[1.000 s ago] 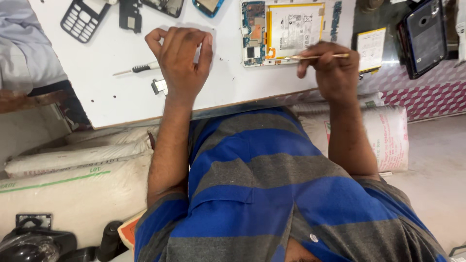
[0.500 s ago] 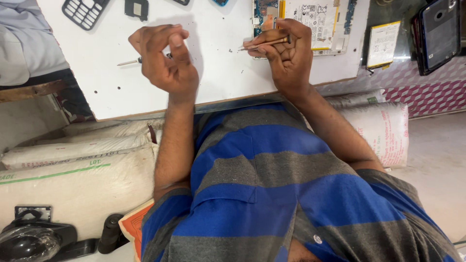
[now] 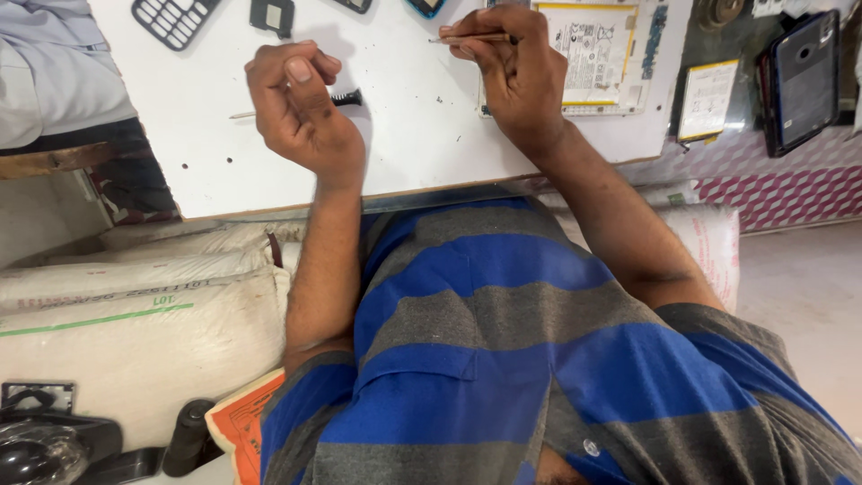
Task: The person uses a screwdriver to remove and place screws on a disassembled mobile phone motherboard. The person repeatedly handles small screws and components on a white work surface while other phones and tools are visible nearby.
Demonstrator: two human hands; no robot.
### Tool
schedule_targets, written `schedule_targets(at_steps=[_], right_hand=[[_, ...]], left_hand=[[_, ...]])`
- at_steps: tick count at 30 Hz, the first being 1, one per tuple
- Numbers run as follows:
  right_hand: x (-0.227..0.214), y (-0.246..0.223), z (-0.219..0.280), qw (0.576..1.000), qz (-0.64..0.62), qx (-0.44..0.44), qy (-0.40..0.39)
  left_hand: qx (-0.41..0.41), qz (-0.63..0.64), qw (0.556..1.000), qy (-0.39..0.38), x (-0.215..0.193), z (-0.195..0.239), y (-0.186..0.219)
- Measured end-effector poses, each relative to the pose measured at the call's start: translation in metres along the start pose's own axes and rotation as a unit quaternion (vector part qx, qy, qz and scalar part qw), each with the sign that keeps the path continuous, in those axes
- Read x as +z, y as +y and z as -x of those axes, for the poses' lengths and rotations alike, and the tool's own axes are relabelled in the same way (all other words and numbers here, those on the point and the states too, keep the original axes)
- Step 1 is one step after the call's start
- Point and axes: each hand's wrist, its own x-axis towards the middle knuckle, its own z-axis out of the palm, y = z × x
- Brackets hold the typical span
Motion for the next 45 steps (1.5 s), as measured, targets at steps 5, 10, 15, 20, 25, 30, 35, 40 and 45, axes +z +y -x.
schedule_targets(at_steps=[5,10,15,20,25,30,35,40,45], right_hand=[[0.002,-0.002,-0.008,1.000,-0.001,0.007,-0.013],[0.003,0.000,-0.004,0.999,0.003,0.033,-0.006],[0.002,0.000,-0.005,0.999,0.027,0.027,-0.010],[0.000,-0.001,-0.001,0.999,0.017,0.049,-0.005],[-0.006,-0.007,0.008,0.981,-0.150,0.097,0.069],[-0.010,-0.014,0.026,0.968,-0.177,0.122,0.133],[-0.002,-0.015,0.036,0.969,-0.175,0.118,0.127],[0.002,-0.010,0.042,0.973,-0.168,0.094,0.128],[0.002,-0.009,0.044,0.971,-0.184,0.094,0.120]], left_hand=[[0.016,-0.089,0.996,-0.023,0.001,-0.005,0.011],[-0.047,-0.057,0.997,-0.010,0.003,-0.004,0.013],[-0.009,-0.096,0.995,-0.027,0.002,-0.006,0.014],[0.023,-0.151,0.987,-0.056,0.002,-0.004,0.007],[0.104,-0.276,0.934,-0.201,0.009,-0.005,0.005],[0.177,-0.310,0.893,-0.272,0.018,-0.002,0.012],[0.196,-0.314,0.877,-0.306,0.020,-0.005,0.016],[0.191,-0.299,0.881,-0.313,0.023,-0.003,0.016],[0.192,-0.299,0.878,-0.321,0.023,-0.004,0.016]])
